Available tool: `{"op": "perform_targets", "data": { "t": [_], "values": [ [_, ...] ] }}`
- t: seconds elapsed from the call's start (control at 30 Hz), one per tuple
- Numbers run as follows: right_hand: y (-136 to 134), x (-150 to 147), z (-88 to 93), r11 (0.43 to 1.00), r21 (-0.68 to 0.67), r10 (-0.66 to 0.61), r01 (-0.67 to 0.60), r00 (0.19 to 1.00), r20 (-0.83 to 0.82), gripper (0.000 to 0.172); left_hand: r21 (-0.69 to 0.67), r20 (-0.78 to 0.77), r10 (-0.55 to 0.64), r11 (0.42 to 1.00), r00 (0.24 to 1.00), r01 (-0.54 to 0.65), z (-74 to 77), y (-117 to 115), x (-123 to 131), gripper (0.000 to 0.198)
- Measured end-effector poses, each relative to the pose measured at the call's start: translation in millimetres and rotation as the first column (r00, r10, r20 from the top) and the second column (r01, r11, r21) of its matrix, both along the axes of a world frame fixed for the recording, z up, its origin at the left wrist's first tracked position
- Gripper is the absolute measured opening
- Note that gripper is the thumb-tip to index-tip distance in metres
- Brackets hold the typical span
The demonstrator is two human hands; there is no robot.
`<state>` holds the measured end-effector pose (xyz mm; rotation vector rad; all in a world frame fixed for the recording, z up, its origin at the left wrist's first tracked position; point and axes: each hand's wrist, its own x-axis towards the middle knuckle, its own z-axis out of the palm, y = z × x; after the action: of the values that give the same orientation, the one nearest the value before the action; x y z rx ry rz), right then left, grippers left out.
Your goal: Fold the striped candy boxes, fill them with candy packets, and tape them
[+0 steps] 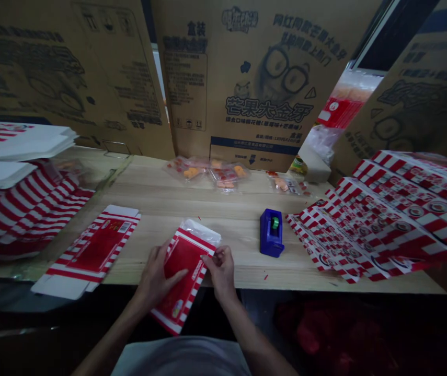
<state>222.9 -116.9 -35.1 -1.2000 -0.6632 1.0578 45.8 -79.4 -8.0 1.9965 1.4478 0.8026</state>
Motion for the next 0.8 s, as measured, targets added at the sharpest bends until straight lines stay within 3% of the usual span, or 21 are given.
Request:
{"op": "perform_targets", "data": {
  "t": [0.07, 0.13, 0.27, 0.43, 0.6, 0.7, 0.8],
  "values": [
    [-1.0, 7.3, 3.0, 0.995, -0.018, 0.101, -0.102, 0.993, -0.057, 0.048, -0.117, 0.249, -0.069, 0.988, 0.966, 0.101, -6.3, -1.5, -6.3, 0.066],
    [-5.6, 14.8, 5.6, 0.982, -0.032, 0.184, -0.186, 0.981, -0.058, 0.054, -0.234, 0.460, -0.089, 0.948, 0.883, 0.217, -10.4, -4.0, -10.9, 0.067],
    [-21.3, 22.0, 5.2, 0.972, -0.049, 0.232, -0.229, 0.970, 0.077, 0.053, -0.345, 0.647, -0.033, 0.879, 0.762, 0.330, -13.8, -14.6, -13.3, 0.079],
    [-33.8, 23.5, -2.4, 0.975, -0.038, 0.220, -0.219, 0.929, 0.297, 0.041, -0.398, 0.676, -0.052, 0.814, 0.735, 0.424, -17.5, -23.9, -17.7, 0.082],
    [-33.6, 24.4, -8.4, 0.965, -0.038, 0.244, -0.261, 0.828, 0.505, 0.016, -0.332, 0.499, -0.136, 0.882, 0.856, 0.333, -23.8, -24.0, -20.1, 0.047],
    [-31.9, 25.6, -7.0, 0.952, 0.002, 0.254, -0.306, 0.796, 0.549, 0.016, -0.283, 0.479, -0.144, 0.909, 0.866, 0.308, -22.7, -21.6, -17.3, 0.026],
    [-29.2, 26.9, -1.9, 0.950, 0.066, 0.212, -0.304, 0.787, 0.580, 0.019, -0.191, 0.502, -0.126, 0.949, 0.855, 0.252, -17.1, -15.9, -14.0, 0.023]
  ]
}}
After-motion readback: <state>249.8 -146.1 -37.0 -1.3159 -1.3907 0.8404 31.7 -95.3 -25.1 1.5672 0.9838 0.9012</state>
